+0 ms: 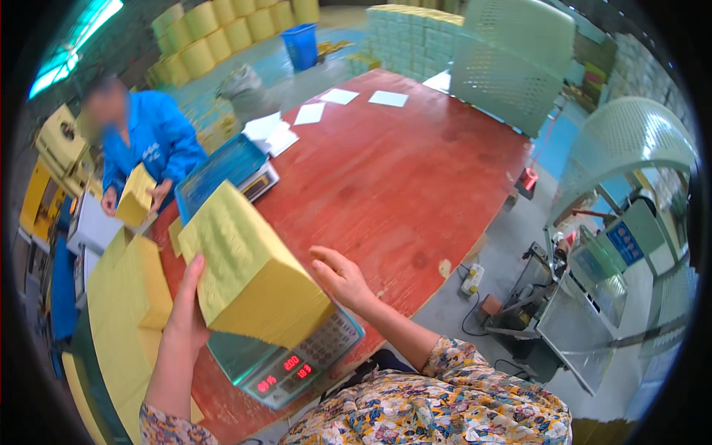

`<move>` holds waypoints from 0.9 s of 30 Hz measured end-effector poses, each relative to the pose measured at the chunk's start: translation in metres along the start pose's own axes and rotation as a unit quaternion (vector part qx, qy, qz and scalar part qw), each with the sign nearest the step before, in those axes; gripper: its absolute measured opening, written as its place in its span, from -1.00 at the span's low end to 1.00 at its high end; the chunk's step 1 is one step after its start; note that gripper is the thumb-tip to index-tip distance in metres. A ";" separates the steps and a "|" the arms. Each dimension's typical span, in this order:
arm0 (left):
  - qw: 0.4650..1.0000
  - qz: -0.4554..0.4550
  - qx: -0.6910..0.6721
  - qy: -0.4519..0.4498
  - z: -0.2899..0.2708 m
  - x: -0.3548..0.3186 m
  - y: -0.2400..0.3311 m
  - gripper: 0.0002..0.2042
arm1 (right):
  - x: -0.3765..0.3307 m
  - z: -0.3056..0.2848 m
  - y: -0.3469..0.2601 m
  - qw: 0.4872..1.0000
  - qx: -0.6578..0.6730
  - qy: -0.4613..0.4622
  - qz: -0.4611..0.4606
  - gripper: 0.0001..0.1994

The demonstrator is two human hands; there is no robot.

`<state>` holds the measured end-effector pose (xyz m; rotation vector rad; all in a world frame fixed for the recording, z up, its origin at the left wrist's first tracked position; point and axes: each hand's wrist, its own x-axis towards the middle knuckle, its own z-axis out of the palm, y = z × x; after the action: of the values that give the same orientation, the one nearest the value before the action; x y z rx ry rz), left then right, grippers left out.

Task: The recorder is seen weighing and sorting yellow sheets in a paper mill or manufacturing facility.

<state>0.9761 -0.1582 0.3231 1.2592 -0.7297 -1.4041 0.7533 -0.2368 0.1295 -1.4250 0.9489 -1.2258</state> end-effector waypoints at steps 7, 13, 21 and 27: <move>0.998 -0.021 -0.035 -0.037 0.011 0.015 -0.011 -0.41 | -0.006 -0.010 -0.011 0.953 0.175 -0.114 0.219 -0.51; 0.996 -0.016 -0.053 -0.072 0.105 0.059 -0.019 -0.43 | 0.028 -0.098 -0.007 0.926 0.253 -0.025 0.280 -0.54; 0.984 -0.120 -0.104 -0.083 0.248 0.190 -0.091 -0.42 | 0.140 -0.303 0.044 0.960 0.088 0.001 0.265 -0.59; 0.985 -0.104 -0.050 -0.125 0.389 0.314 -0.111 -0.42 | 0.243 -0.427 0.086 0.941 0.203 0.079 0.257 -0.73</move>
<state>0.6130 -0.5063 0.2272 1.1157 -0.7006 -1.7707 0.3814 -0.5675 0.0948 -0.6997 1.0227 -1.0647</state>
